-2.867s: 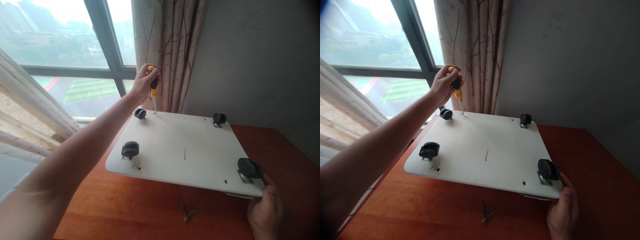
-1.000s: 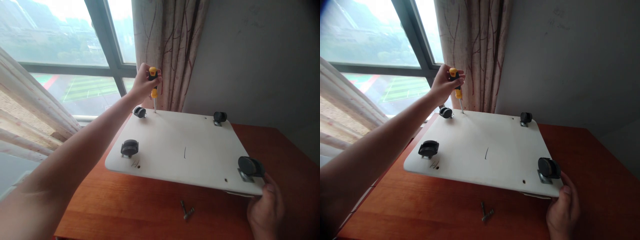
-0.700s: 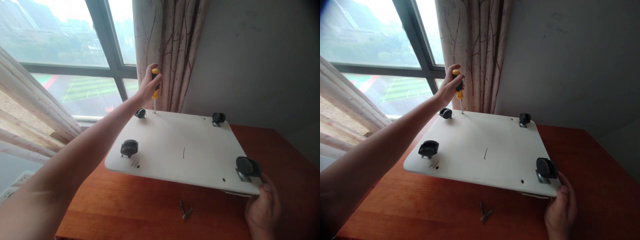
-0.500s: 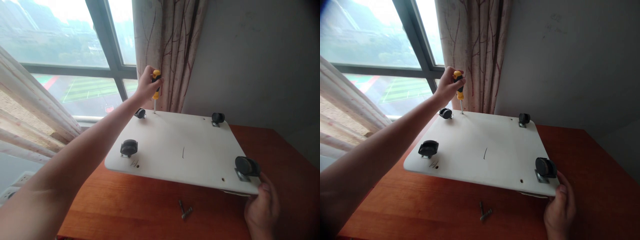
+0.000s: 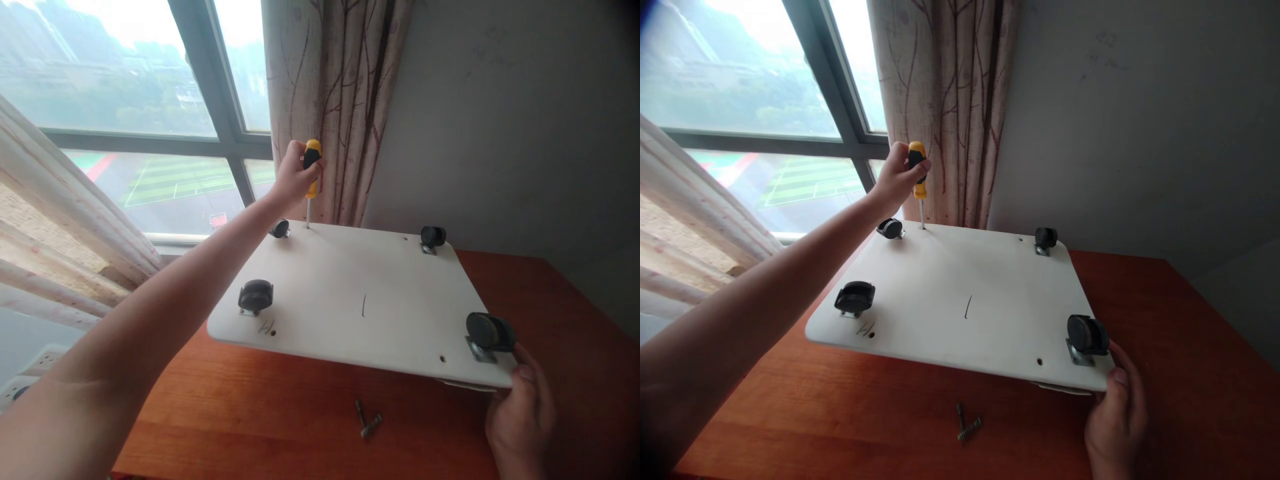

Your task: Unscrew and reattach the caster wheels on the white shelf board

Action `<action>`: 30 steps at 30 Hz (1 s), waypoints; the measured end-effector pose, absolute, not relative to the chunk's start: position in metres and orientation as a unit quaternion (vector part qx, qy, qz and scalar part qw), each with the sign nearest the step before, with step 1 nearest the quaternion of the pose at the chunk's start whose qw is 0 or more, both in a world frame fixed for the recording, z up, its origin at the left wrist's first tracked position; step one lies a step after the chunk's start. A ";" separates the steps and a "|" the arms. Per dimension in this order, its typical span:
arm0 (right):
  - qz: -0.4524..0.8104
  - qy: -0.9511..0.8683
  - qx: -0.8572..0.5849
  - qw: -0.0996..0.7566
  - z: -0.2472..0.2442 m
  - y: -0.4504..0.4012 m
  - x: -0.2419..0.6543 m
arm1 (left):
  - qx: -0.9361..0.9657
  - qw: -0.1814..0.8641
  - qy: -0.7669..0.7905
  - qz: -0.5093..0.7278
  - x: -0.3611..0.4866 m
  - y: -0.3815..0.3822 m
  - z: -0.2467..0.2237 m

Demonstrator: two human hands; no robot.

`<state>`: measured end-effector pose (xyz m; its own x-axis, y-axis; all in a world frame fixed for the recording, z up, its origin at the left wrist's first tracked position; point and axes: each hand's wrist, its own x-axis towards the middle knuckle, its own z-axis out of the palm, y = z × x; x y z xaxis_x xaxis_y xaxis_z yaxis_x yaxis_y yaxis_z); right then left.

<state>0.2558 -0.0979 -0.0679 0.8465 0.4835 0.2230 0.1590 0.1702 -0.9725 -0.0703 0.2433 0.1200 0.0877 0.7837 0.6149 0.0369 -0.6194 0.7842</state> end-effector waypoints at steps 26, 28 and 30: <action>0.121 -0.242 -0.636 0.723 -0.068 -0.098 0.256 | 0.650 0.308 0.324 0.615 -0.073 0.232 0.112; 0.121 -0.247 -0.634 0.723 -0.068 -0.097 0.257 | 0.650 0.317 0.316 0.615 -0.076 0.232 0.113; 0.116 -0.245 -0.635 0.723 -0.068 -0.097 0.257 | 0.650 0.343 0.296 0.610 -0.077 0.232 0.114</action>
